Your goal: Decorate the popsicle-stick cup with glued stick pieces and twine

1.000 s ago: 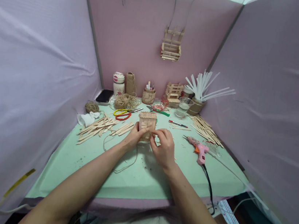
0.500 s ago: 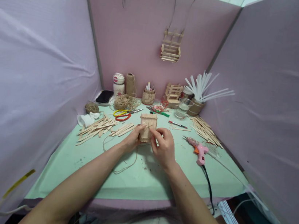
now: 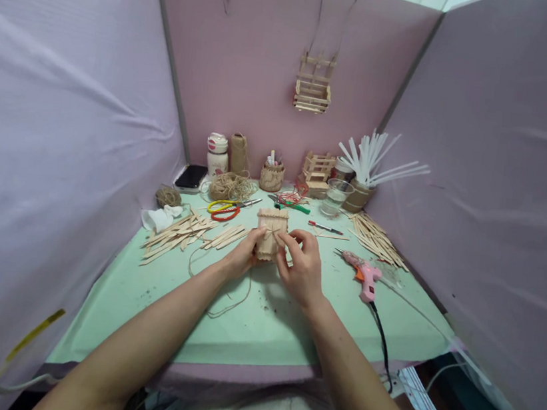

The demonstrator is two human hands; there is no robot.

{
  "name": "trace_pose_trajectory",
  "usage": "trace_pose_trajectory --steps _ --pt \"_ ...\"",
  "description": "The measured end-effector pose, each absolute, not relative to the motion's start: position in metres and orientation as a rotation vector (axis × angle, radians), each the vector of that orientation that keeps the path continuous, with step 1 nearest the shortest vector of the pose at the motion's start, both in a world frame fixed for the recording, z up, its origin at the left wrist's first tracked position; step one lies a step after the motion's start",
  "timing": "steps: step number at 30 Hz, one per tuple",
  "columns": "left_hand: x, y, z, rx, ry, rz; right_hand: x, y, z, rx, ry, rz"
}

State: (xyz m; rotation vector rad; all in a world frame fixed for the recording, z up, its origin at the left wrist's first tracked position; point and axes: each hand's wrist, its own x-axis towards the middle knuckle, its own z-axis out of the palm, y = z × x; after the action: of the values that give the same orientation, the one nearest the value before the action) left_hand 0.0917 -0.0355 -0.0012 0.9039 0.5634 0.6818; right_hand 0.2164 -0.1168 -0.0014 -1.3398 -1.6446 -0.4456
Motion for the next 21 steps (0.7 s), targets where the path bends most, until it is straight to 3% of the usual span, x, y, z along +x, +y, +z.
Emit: trace_pose_trajectory --steps 21 --pt "0.0915 -0.0353 -0.0016 0.897 0.553 0.649 0.217 -0.1171 -0.0034 -1.382 -1.668 -0.402"
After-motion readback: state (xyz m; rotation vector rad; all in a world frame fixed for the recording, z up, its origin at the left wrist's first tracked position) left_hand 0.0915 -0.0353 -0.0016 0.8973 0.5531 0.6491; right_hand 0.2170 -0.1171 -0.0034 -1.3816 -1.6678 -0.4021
